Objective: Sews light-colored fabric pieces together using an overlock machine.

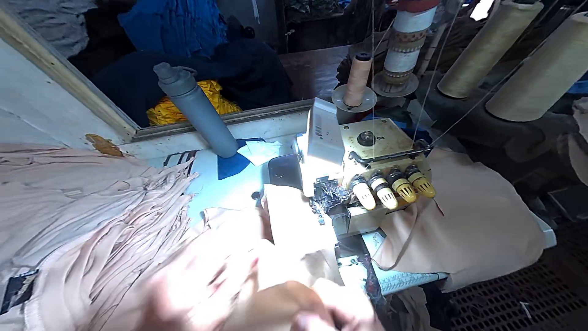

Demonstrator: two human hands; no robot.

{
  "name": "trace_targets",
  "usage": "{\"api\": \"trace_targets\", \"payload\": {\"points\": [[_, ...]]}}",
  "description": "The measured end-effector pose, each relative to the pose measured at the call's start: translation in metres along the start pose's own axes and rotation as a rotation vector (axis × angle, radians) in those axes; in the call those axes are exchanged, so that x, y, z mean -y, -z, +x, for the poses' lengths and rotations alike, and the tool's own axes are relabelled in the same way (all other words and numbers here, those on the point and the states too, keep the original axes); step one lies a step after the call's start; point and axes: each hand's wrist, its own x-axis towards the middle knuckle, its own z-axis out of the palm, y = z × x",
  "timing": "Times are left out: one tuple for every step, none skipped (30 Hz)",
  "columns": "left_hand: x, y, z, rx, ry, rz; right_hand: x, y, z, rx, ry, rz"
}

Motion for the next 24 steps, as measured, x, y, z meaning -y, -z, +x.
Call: {"api": "trace_targets", "payload": {"points": [[0.018,-0.029,0.004,0.024,-0.001,0.061,-0.019,0.003,-0.003,-0.059,-0.111,-0.004],[0.032,-0.053,0.003,0.063,-0.015,0.095,-0.037,0.008,-0.008,-0.085,-0.197,-0.025],[0.042,-0.071,0.0,0.102,-0.033,0.102,-0.051,0.012,-0.014,-0.091,-0.27,-0.047],[0.047,-0.083,-0.003,0.136,-0.041,0.091,-0.059,0.016,-0.02,-0.085,-0.334,-0.064],[0.048,-0.091,-0.005,0.153,-0.039,0.079,-0.064,0.019,-0.025,-0.075,-0.378,-0.084],[0.047,-0.096,-0.005,0.155,-0.032,0.064,-0.065,0.022,-0.028,-0.06,-0.403,-0.097],[0.045,-0.099,-0.004,0.148,-0.027,0.049,-0.065,0.024,-0.03,-0.049,-0.411,-0.106],[0.044,-0.101,-0.003,0.142,-0.027,0.038,-0.064,0.025,-0.03,-0.047,-0.41,-0.117],[0.043,-0.102,-0.002,0.144,-0.03,0.034,-0.063,0.026,-0.028,-0.049,-0.399,-0.128],[0.043,-0.102,-0.002,0.144,-0.041,0.045,-0.063,0.026,-0.026,-0.055,-0.381,-0.139],[0.045,-0.101,-0.001,0.137,-0.048,0.059,-0.064,0.026,-0.024,-0.065,-0.362,-0.145],[0.048,-0.102,-0.001,0.12,-0.041,0.073,-0.064,0.026,-0.021,-0.079,-0.338,-0.144],[0.052,-0.102,-0.001,0.098,-0.027,0.08,-0.064,0.025,-0.018,-0.098,-0.312,-0.147],[0.055,-0.103,0.0,0.077,-0.009,0.072,-0.064,0.025,-0.015,-0.116,-0.279,-0.162],[0.057,-0.104,0.001,0.059,-0.001,0.054,-0.064,0.025,-0.011,-0.133,-0.246,-0.182],[0.058,-0.104,0.002,0.056,0.004,0.034,-0.065,0.026,-0.008,-0.144,-0.217,-0.193],[0.058,-0.104,0.002,0.068,0.006,0.014,-0.066,0.026,-0.005,-0.154,-0.196,-0.195],[0.056,-0.104,0.002,0.089,0.0,-0.011,-0.068,0.027,-0.003,-0.161,-0.183,-0.186],[0.055,-0.104,0.002,0.102,-0.008,-0.029,-0.069,0.027,-0.001,-0.162,-0.179,-0.175],[0.054,-0.104,0.002,0.107,-0.019,-0.046,-0.068,0.027,0.001,-0.159,-0.181,-0.166],[0.052,-0.104,0.001,0.111,-0.031,-0.069,-0.067,0.026,0.002,-0.154,-0.188,-0.156],[0.051,-0.103,-0.001,0.125,-0.046,-0.103,-0.066,0.027,0.002,-0.15,-0.196,-0.142],[0.049,-0.101,-0.003,0.151,-0.073,-0.132,-0.066,0.027,0.002,-0.148,-0.2,-0.133],[0.048,-0.1,-0.006,0.181,-0.103,-0.141,-0.066,0.027,0.002,-0.145,-0.203,-0.129]]}}
